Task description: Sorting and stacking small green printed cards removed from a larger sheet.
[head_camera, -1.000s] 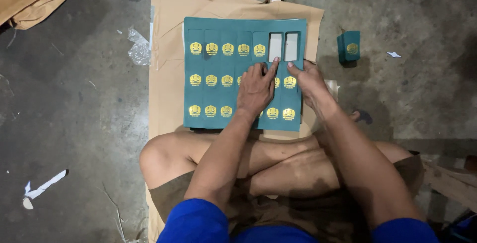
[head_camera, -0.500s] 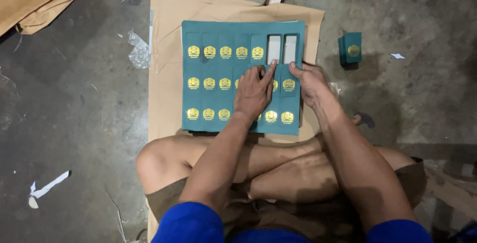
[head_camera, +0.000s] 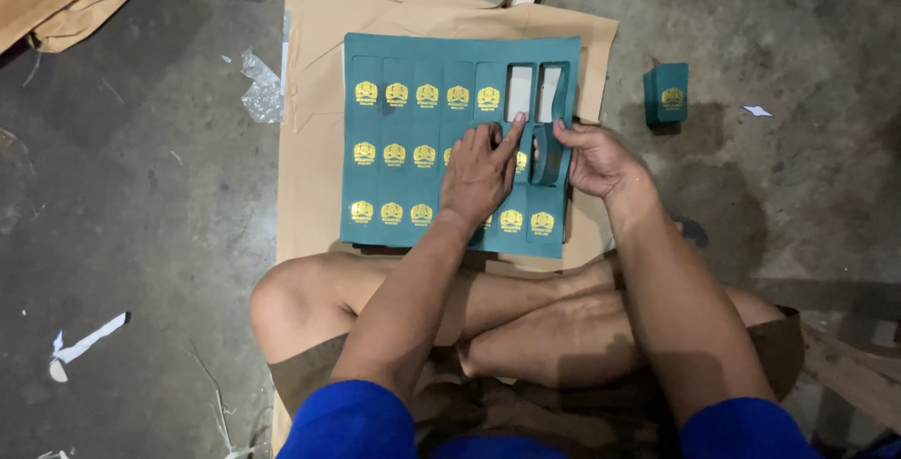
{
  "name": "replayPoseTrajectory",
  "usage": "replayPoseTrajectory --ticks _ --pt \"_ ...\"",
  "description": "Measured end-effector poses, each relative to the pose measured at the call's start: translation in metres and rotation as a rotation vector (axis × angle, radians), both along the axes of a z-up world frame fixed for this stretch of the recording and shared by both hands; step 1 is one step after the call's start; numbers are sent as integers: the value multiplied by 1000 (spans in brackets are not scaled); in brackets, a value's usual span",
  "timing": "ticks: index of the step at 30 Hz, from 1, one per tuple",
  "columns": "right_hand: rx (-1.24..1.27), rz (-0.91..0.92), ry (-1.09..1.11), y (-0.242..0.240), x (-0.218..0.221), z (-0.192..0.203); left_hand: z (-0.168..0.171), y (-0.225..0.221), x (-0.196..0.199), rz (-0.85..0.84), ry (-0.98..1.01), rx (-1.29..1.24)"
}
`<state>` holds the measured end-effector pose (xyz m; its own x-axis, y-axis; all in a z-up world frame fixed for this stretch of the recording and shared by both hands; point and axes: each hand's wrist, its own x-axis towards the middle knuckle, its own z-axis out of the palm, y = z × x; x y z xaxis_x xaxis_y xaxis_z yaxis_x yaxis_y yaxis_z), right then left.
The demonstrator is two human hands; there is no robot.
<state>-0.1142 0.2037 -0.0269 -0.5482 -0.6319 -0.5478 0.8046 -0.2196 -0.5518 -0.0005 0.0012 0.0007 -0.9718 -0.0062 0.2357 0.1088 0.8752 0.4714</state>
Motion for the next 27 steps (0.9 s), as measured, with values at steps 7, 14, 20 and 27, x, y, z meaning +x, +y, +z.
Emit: replayPoseTrajectory --ticks 7,14,20,27 --pt "107 16 16 -6 0 5 -12 0 -7 54 -7 114" --pt "67 0 -71 -7 -9 -60 -13 17 -51 360 -516 549" --pt "212 7 -49 -18 -18 -49 -7 20 -82 329 -784 332" --pt "294 -86 39 -22 -25 -65 49 38 -74 548 -905 426"
